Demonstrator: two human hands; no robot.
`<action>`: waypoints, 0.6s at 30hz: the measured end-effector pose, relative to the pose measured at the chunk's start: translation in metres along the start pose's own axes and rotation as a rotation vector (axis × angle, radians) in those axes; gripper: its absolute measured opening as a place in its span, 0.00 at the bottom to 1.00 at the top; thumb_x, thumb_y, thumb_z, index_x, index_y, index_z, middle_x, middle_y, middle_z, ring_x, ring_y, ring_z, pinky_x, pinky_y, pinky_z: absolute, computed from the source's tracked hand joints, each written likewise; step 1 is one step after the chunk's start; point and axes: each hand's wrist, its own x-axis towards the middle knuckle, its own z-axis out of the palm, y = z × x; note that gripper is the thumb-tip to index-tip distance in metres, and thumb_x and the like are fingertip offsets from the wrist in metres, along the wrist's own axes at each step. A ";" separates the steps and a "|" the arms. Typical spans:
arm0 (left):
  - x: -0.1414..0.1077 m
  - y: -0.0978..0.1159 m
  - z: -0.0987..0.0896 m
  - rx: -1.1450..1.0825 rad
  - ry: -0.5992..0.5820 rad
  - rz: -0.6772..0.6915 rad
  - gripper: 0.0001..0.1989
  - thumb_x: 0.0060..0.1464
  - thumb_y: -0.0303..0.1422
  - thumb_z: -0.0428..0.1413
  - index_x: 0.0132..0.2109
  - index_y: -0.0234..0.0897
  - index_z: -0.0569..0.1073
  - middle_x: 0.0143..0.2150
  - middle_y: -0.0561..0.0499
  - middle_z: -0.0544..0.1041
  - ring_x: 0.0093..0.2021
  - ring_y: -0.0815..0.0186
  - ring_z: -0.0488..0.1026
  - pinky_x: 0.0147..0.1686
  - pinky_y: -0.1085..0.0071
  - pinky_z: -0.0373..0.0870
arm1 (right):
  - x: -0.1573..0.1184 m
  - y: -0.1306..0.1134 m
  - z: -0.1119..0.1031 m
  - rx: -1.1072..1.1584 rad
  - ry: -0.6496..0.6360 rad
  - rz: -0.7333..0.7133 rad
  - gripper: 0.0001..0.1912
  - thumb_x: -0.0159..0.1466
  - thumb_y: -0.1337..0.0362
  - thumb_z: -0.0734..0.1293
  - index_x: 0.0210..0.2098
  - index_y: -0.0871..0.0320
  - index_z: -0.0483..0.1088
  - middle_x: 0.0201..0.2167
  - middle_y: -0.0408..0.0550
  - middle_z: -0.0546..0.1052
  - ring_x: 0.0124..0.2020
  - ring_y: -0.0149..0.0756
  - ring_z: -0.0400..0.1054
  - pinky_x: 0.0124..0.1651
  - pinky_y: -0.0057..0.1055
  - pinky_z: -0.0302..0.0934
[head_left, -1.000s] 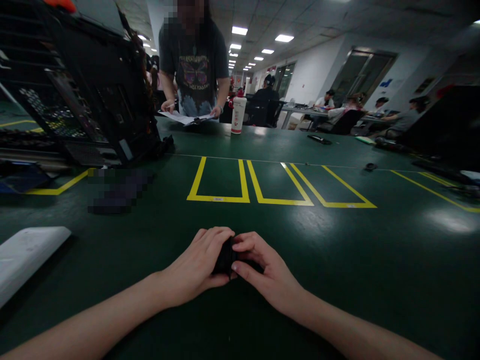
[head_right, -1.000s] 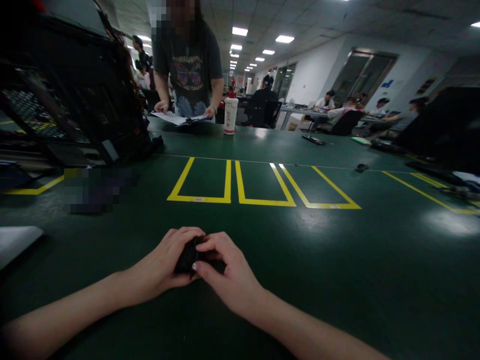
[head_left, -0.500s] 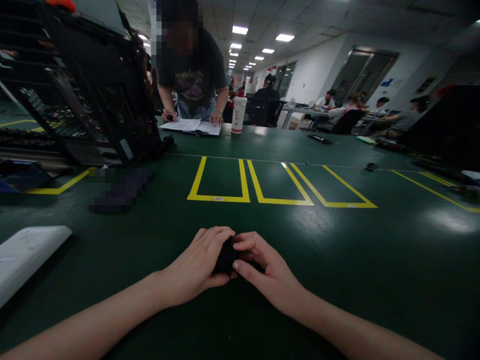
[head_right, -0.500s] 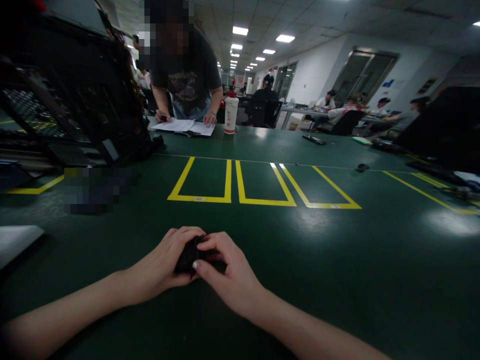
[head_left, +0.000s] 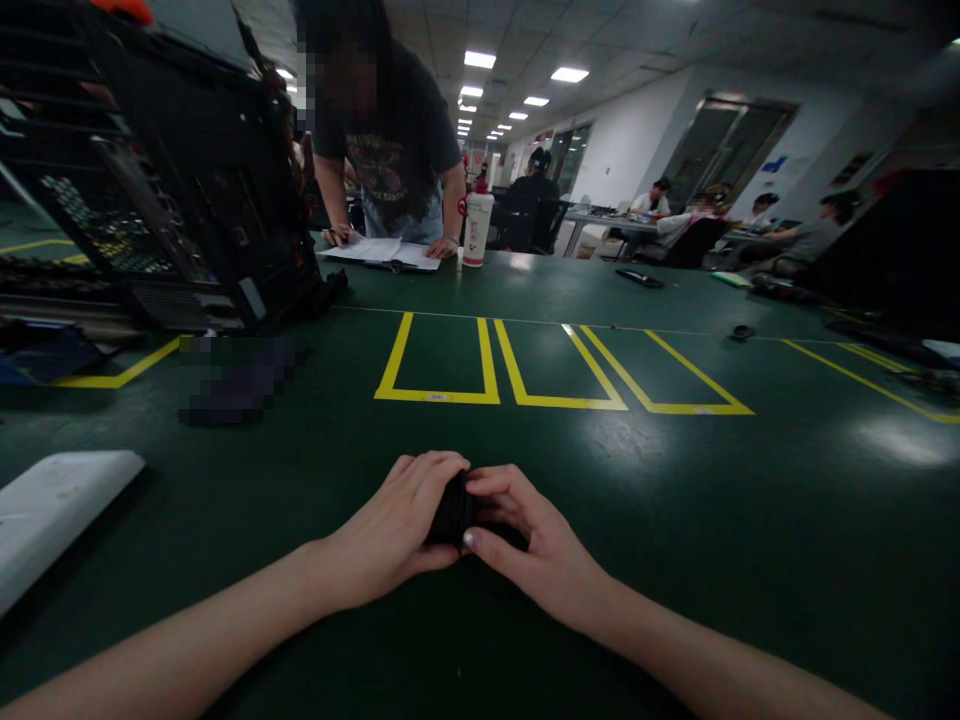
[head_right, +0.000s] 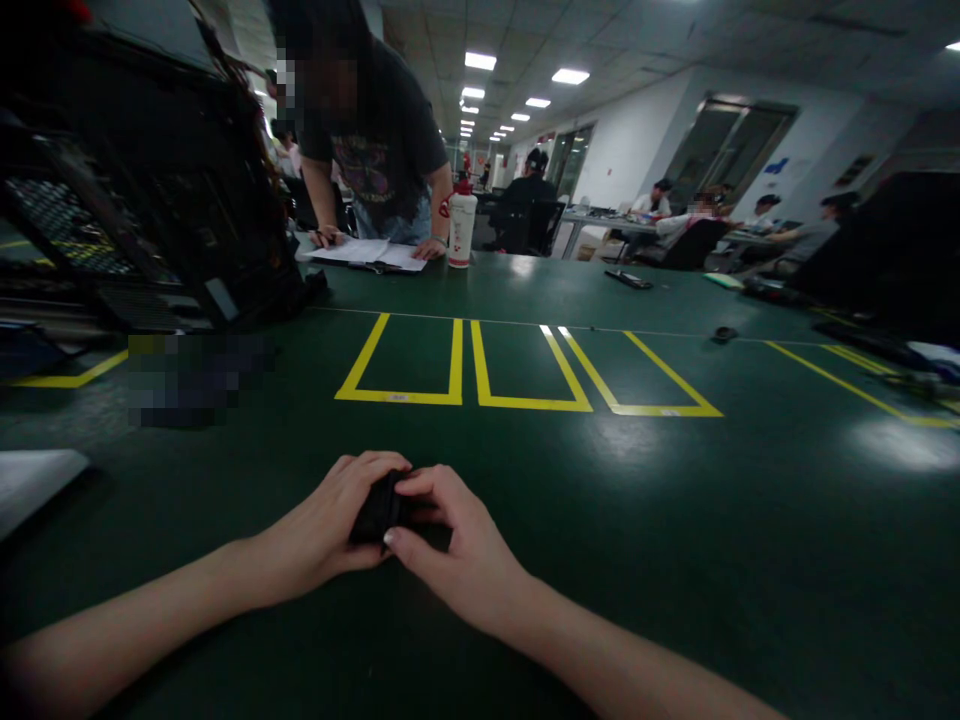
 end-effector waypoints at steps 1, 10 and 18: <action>0.000 0.001 0.000 -0.008 -0.002 -0.002 0.32 0.49 0.24 0.59 0.57 0.40 0.52 0.55 0.44 0.63 0.52 0.56 0.63 0.50 0.57 0.62 | 0.000 0.001 0.000 -0.002 0.013 -0.004 0.12 0.59 0.70 0.65 0.42 0.54 0.64 0.45 0.45 0.65 0.47 0.35 0.66 0.51 0.39 0.63; -0.002 -0.001 0.002 -0.032 0.009 -0.028 0.32 0.49 0.26 0.59 0.58 0.43 0.52 0.55 0.45 0.63 0.51 0.55 0.64 0.48 0.55 0.64 | 0.002 -0.001 -0.001 -0.021 0.022 0.116 0.17 0.60 0.69 0.65 0.47 0.53 0.60 0.46 0.47 0.66 0.48 0.37 0.66 0.50 0.40 0.65; -0.001 0.000 -0.001 -0.022 0.002 -0.001 0.33 0.49 0.25 0.58 0.58 0.43 0.52 0.55 0.44 0.64 0.53 0.54 0.63 0.50 0.55 0.62 | -0.001 0.000 -0.002 -0.035 -0.008 0.000 0.14 0.59 0.71 0.65 0.44 0.52 0.63 0.47 0.46 0.64 0.49 0.36 0.65 0.50 0.39 0.64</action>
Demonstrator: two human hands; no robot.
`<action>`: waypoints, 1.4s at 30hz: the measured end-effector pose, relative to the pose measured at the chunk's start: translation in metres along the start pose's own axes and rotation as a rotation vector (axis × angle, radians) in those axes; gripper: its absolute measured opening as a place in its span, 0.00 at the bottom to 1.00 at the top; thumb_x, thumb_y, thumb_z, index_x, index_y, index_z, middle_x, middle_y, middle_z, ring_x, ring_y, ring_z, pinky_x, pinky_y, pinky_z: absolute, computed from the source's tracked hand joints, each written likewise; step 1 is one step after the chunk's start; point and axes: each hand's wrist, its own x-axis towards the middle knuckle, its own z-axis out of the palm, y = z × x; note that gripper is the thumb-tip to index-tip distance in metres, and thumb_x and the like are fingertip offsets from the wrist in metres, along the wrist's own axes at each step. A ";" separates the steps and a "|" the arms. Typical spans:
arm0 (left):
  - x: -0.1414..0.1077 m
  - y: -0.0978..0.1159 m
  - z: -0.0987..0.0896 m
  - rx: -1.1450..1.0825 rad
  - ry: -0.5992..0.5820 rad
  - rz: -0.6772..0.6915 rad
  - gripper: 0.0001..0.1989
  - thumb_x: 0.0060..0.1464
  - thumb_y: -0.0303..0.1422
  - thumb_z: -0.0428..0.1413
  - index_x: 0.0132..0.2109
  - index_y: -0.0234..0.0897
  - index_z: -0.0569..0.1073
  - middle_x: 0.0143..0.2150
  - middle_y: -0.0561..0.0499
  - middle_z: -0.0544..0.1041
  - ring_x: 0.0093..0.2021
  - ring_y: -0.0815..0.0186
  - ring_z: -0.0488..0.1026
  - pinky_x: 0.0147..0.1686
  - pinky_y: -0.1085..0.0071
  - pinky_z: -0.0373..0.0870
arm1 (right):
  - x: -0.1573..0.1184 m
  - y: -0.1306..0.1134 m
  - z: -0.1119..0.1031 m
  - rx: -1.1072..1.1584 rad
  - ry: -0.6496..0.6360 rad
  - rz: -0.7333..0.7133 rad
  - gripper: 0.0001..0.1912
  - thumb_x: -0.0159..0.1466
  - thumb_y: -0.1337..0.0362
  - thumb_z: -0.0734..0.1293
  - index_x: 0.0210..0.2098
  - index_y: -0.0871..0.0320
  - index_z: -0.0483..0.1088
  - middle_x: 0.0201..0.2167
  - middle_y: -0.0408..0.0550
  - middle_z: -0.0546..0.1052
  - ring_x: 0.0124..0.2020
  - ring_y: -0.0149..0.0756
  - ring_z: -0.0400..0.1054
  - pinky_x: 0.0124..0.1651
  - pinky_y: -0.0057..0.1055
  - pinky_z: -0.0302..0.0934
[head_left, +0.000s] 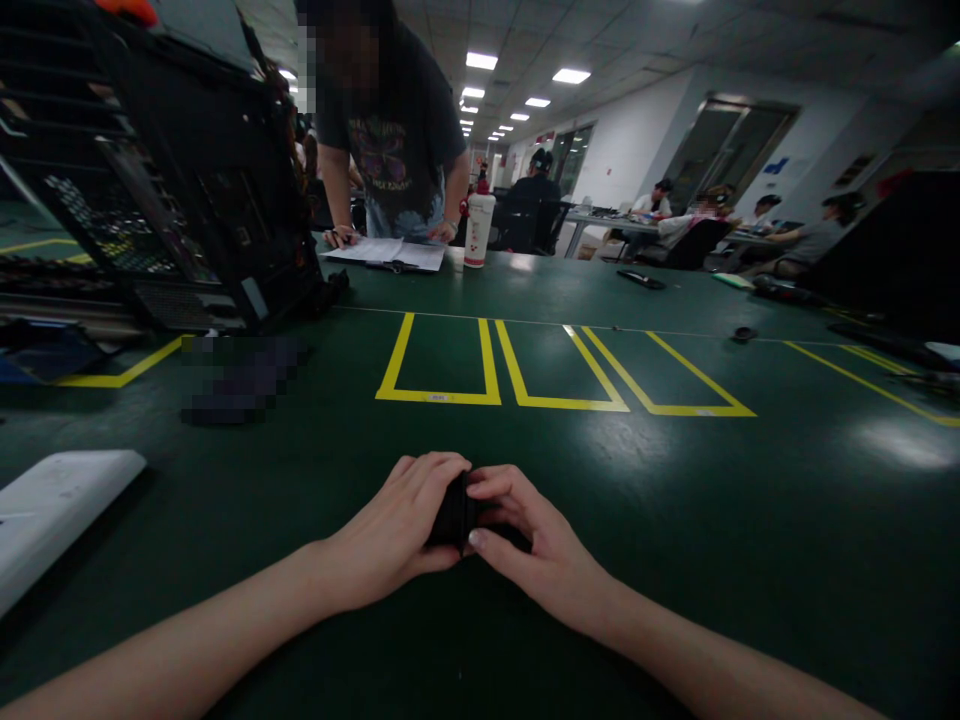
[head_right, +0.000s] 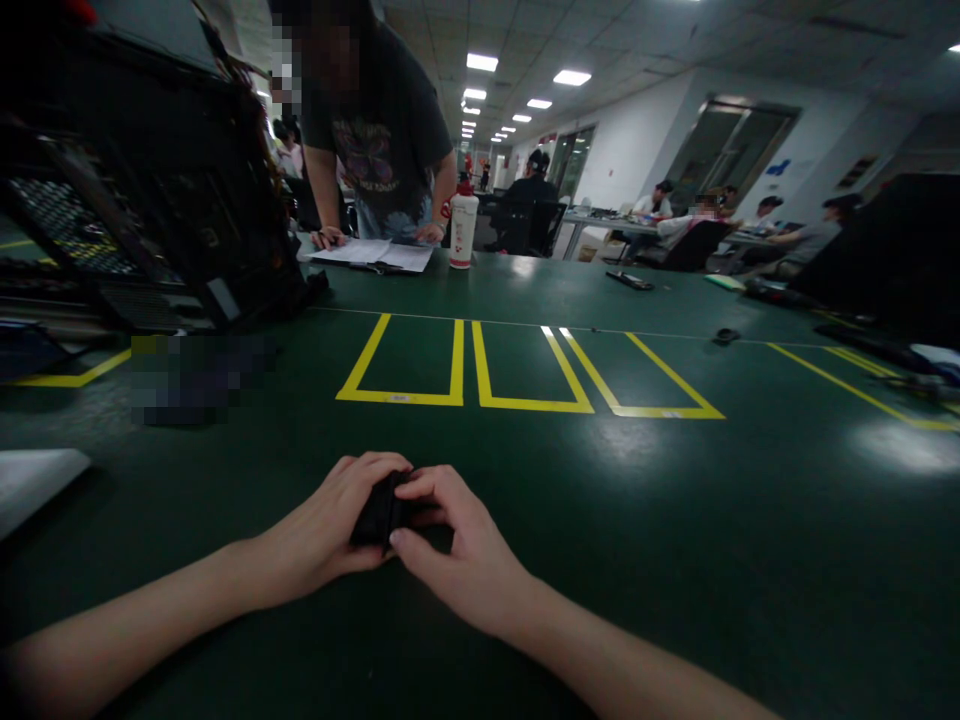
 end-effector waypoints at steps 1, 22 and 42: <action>0.000 0.001 0.000 0.001 -0.004 0.003 0.32 0.50 0.25 0.58 0.58 0.42 0.52 0.55 0.44 0.64 0.53 0.54 0.63 0.50 0.55 0.62 | 0.000 0.001 0.000 0.001 0.011 0.005 0.14 0.59 0.71 0.65 0.43 0.52 0.63 0.48 0.46 0.64 0.49 0.36 0.65 0.50 0.39 0.64; 0.001 0.001 0.000 0.000 -0.005 -0.015 0.31 0.49 0.26 0.59 0.57 0.41 0.53 0.55 0.44 0.64 0.52 0.55 0.63 0.49 0.56 0.63 | 0.001 0.001 0.001 0.025 0.038 0.028 0.11 0.59 0.70 0.65 0.40 0.53 0.63 0.46 0.45 0.65 0.47 0.36 0.66 0.49 0.39 0.65; 0.002 0.001 0.002 -0.011 -0.004 -0.013 0.32 0.50 0.25 0.58 0.57 0.43 0.51 0.54 0.44 0.63 0.51 0.54 0.63 0.48 0.55 0.63 | 0.001 0.003 0.001 0.031 0.035 0.043 0.13 0.59 0.70 0.65 0.43 0.53 0.63 0.46 0.45 0.66 0.48 0.37 0.65 0.51 0.40 0.63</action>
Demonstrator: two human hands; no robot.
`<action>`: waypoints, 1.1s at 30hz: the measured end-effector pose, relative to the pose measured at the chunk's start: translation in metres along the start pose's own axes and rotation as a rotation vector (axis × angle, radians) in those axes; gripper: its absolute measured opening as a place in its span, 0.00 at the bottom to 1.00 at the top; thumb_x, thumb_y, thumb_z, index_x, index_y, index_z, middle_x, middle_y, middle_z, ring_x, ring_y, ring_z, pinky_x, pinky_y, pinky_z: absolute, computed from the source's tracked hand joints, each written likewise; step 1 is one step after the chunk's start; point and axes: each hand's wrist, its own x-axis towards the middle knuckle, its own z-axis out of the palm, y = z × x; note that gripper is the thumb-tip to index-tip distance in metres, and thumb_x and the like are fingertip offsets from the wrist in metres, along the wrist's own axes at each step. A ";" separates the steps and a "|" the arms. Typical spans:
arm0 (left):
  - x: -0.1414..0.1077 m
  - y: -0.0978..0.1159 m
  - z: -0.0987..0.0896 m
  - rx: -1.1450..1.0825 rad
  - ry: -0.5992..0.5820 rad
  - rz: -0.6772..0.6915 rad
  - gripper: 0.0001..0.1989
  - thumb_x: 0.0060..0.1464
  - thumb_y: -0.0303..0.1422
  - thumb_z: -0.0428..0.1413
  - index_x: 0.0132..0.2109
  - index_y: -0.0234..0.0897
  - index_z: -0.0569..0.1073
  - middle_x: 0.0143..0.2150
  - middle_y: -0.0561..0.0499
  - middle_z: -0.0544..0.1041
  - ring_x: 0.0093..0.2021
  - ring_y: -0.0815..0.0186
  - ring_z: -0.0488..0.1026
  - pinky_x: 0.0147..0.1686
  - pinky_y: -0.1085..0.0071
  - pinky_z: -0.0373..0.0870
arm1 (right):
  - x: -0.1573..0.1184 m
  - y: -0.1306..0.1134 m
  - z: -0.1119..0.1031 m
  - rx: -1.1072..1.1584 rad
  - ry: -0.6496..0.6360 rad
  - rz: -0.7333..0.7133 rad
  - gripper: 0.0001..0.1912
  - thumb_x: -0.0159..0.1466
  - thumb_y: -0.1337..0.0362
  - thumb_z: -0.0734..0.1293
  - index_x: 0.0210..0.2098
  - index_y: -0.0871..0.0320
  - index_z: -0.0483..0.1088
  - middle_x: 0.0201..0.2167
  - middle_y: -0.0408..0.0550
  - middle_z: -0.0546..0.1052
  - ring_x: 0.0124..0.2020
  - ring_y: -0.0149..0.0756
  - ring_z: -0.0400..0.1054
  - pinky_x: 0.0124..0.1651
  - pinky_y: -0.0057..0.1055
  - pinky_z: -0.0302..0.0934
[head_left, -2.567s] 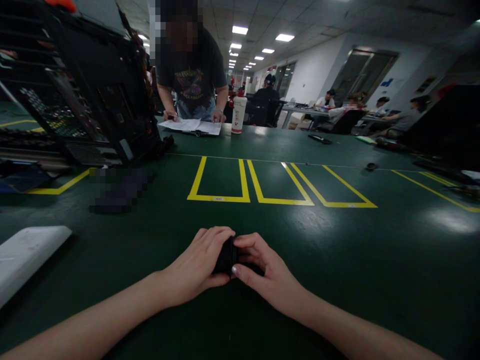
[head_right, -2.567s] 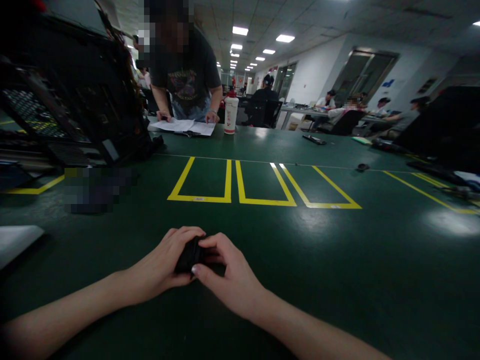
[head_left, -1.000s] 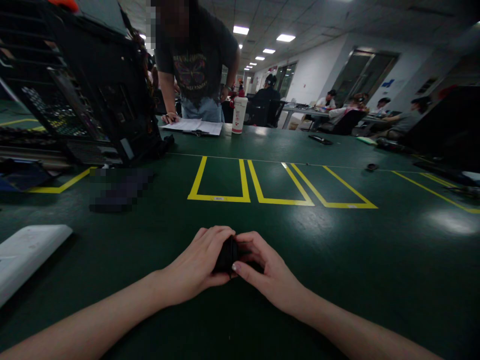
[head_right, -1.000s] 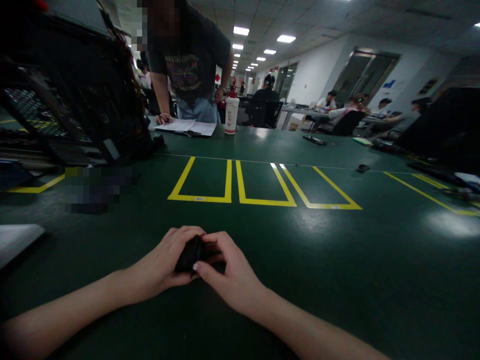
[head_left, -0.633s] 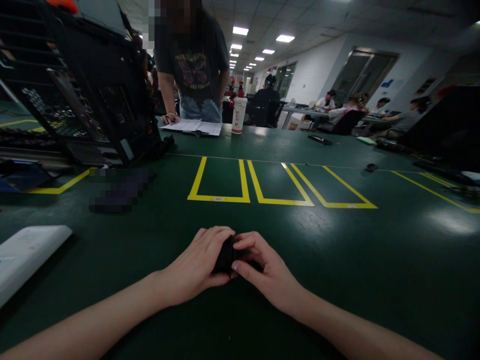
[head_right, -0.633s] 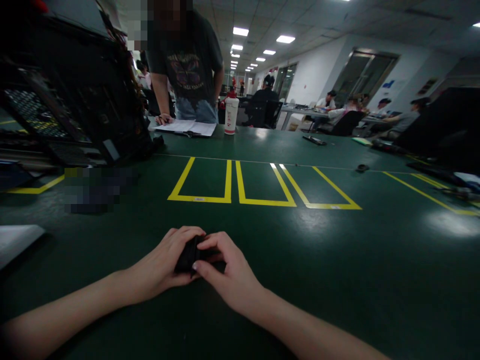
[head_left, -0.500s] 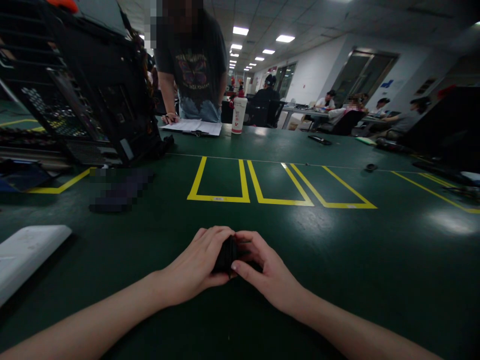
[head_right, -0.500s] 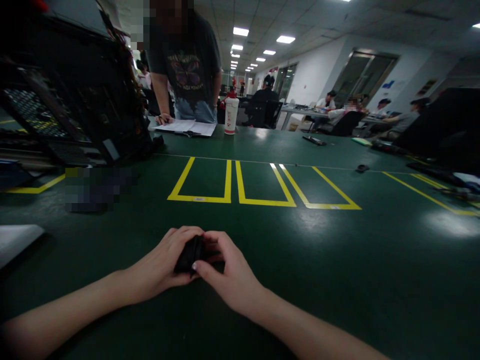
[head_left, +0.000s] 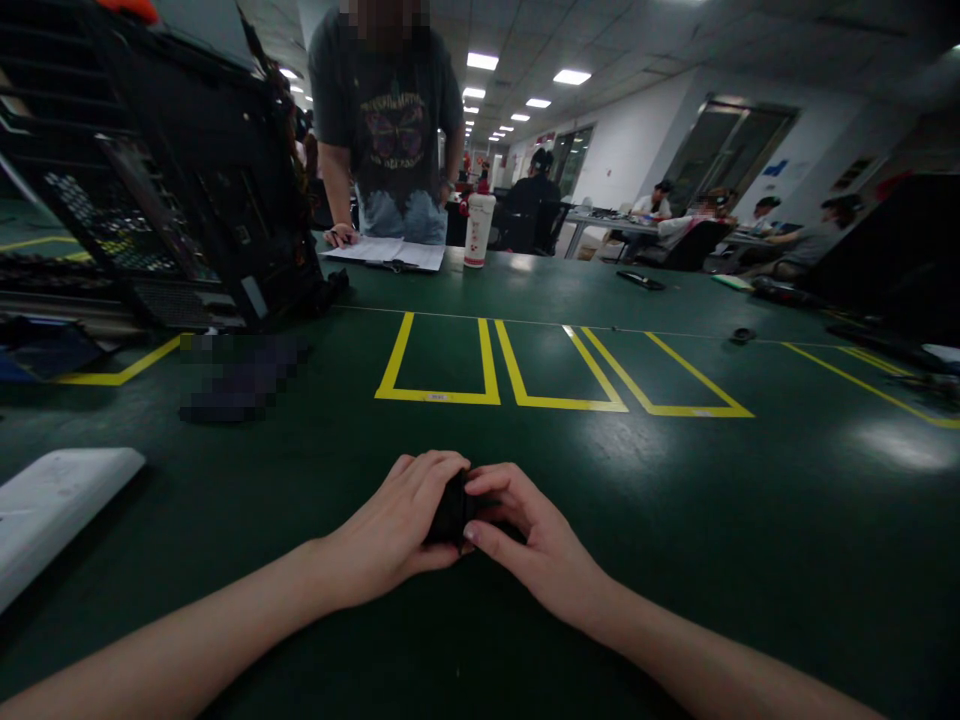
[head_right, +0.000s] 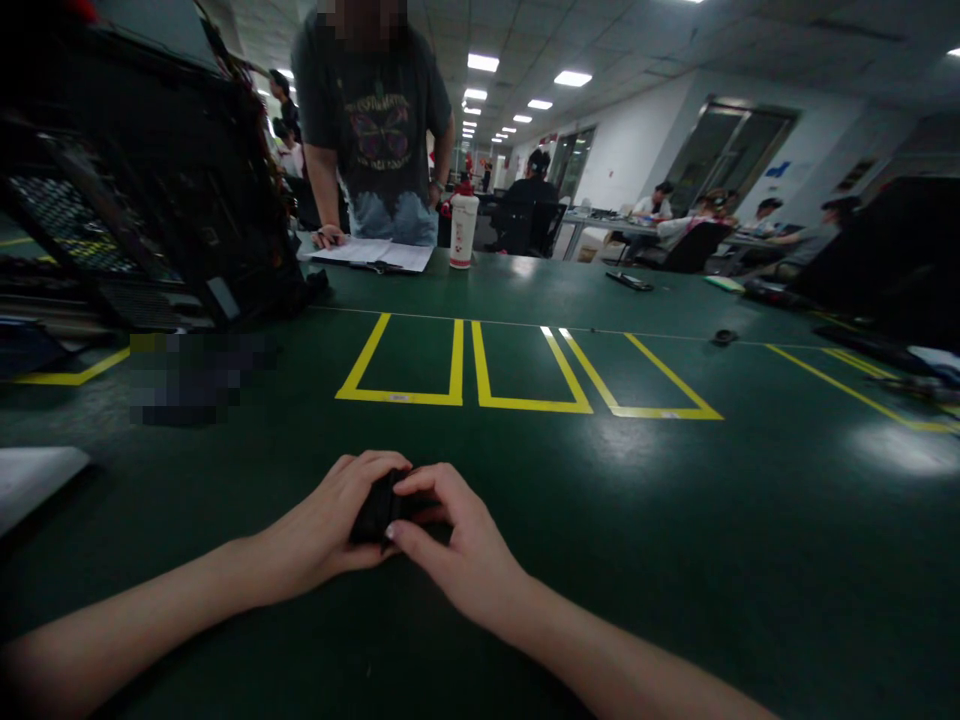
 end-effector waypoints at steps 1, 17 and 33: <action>0.000 0.000 0.000 -0.004 0.003 0.001 0.32 0.50 0.25 0.58 0.57 0.43 0.51 0.54 0.44 0.63 0.51 0.54 0.64 0.47 0.55 0.63 | 0.000 0.000 0.000 0.005 0.000 0.020 0.15 0.59 0.70 0.65 0.45 0.53 0.62 0.45 0.45 0.66 0.48 0.37 0.65 0.51 0.40 0.63; -0.001 -0.001 0.000 0.007 -0.002 -0.003 0.32 0.49 0.26 0.59 0.57 0.42 0.52 0.55 0.44 0.62 0.52 0.55 0.63 0.49 0.55 0.62 | 0.000 0.001 -0.001 0.006 -0.028 -0.007 0.13 0.59 0.70 0.66 0.43 0.52 0.62 0.45 0.44 0.65 0.46 0.35 0.66 0.49 0.38 0.64; -0.001 -0.001 0.000 0.010 -0.006 -0.009 0.32 0.50 0.26 0.59 0.57 0.42 0.52 0.55 0.45 0.63 0.52 0.55 0.62 0.49 0.56 0.62 | 0.001 0.003 -0.001 0.042 -0.012 -0.019 0.11 0.59 0.69 0.65 0.41 0.53 0.63 0.46 0.45 0.64 0.47 0.36 0.65 0.49 0.38 0.64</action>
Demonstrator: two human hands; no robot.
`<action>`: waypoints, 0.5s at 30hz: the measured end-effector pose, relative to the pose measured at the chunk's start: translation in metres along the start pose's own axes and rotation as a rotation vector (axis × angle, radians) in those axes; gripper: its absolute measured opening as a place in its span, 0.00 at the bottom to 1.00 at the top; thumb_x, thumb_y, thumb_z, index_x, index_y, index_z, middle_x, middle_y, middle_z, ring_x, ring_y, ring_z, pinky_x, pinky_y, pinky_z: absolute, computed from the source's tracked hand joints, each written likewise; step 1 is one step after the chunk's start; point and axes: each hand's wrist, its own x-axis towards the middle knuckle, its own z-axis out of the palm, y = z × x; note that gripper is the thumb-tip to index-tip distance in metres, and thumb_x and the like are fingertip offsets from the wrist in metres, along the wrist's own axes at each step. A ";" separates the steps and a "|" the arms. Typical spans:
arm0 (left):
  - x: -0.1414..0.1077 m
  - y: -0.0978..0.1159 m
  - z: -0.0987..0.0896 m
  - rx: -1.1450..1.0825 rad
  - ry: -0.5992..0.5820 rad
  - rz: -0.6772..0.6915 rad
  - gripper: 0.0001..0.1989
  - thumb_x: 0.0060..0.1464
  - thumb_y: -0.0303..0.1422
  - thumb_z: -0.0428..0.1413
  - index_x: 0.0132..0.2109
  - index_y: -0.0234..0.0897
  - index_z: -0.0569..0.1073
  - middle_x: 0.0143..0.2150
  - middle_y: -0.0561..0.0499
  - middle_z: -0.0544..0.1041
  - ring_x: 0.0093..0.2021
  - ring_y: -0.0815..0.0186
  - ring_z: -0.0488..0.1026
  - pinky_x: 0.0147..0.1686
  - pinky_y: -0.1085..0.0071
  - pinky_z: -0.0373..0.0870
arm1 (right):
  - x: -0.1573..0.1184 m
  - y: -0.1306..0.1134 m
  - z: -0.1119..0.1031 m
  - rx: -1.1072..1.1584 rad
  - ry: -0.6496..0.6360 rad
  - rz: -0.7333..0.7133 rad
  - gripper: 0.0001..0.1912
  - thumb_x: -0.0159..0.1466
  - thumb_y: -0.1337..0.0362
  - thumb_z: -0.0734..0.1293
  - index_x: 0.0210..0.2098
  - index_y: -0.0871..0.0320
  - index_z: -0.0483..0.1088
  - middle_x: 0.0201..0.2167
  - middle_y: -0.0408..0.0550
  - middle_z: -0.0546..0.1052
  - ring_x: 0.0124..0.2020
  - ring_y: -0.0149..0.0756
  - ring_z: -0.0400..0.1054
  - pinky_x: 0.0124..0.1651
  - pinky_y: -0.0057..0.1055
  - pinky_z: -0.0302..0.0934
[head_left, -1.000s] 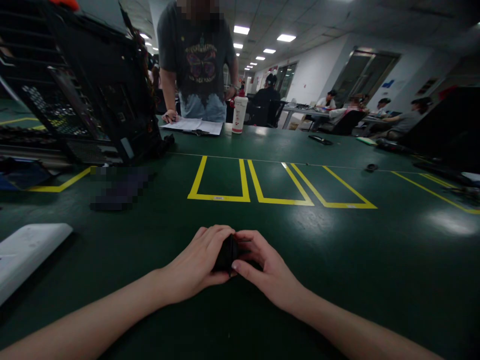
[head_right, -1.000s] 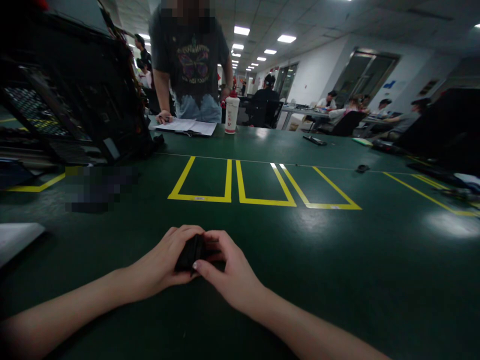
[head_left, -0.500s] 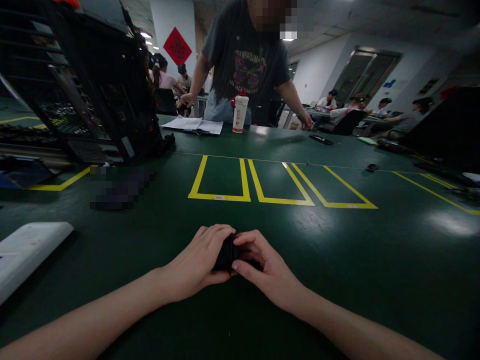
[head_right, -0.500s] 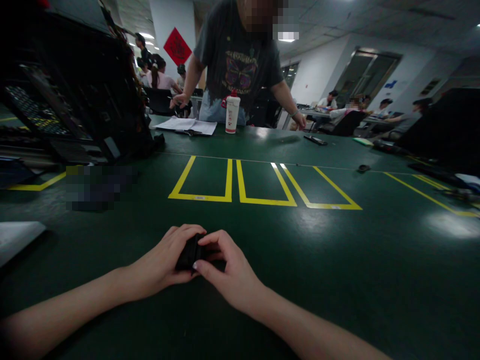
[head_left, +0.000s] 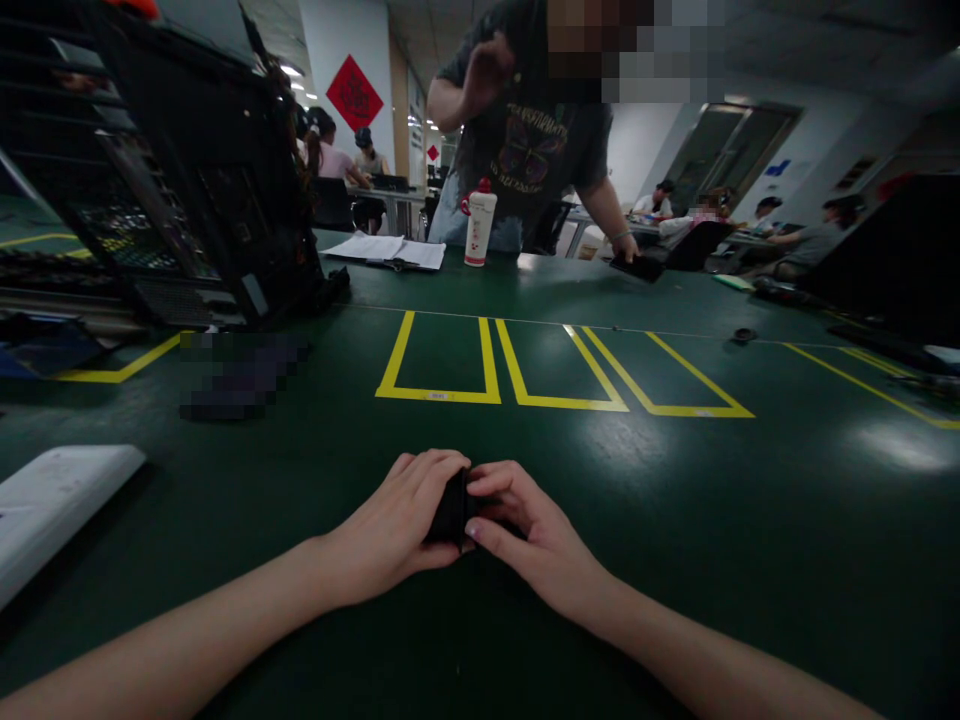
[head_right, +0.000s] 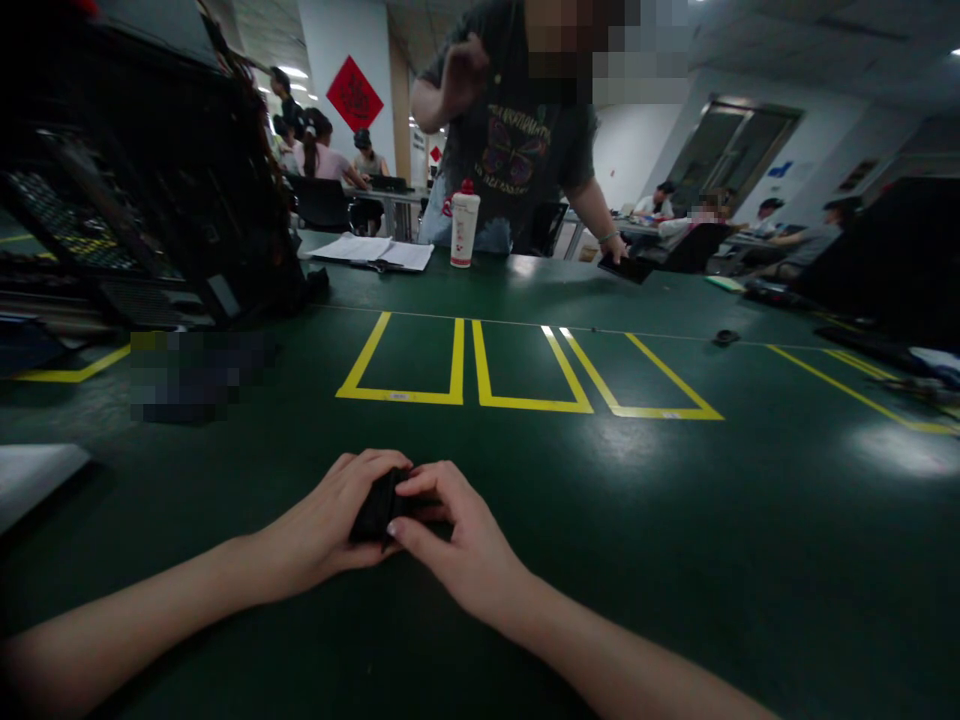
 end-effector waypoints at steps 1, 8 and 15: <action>0.000 0.000 0.000 0.002 -0.004 -0.003 0.31 0.50 0.27 0.59 0.57 0.42 0.52 0.55 0.45 0.63 0.52 0.55 0.62 0.49 0.56 0.62 | 0.001 0.000 0.000 0.001 0.005 0.018 0.12 0.59 0.69 0.65 0.42 0.53 0.63 0.46 0.45 0.65 0.46 0.36 0.66 0.48 0.38 0.65; 0.000 0.000 0.000 0.005 0.004 0.015 0.32 0.49 0.25 0.59 0.57 0.42 0.51 0.55 0.45 0.63 0.52 0.55 0.63 0.49 0.55 0.62 | 0.002 -0.003 -0.001 -0.046 -0.036 0.027 0.18 0.58 0.71 0.66 0.46 0.54 0.61 0.46 0.46 0.66 0.50 0.37 0.64 0.51 0.39 0.63; 0.000 0.001 0.000 -0.005 0.013 0.012 0.32 0.49 0.25 0.58 0.57 0.42 0.53 0.55 0.44 0.63 0.52 0.54 0.63 0.49 0.55 0.62 | -0.002 -0.006 -0.001 -0.042 -0.012 0.003 0.13 0.58 0.70 0.66 0.42 0.53 0.63 0.48 0.45 0.63 0.49 0.37 0.64 0.51 0.40 0.64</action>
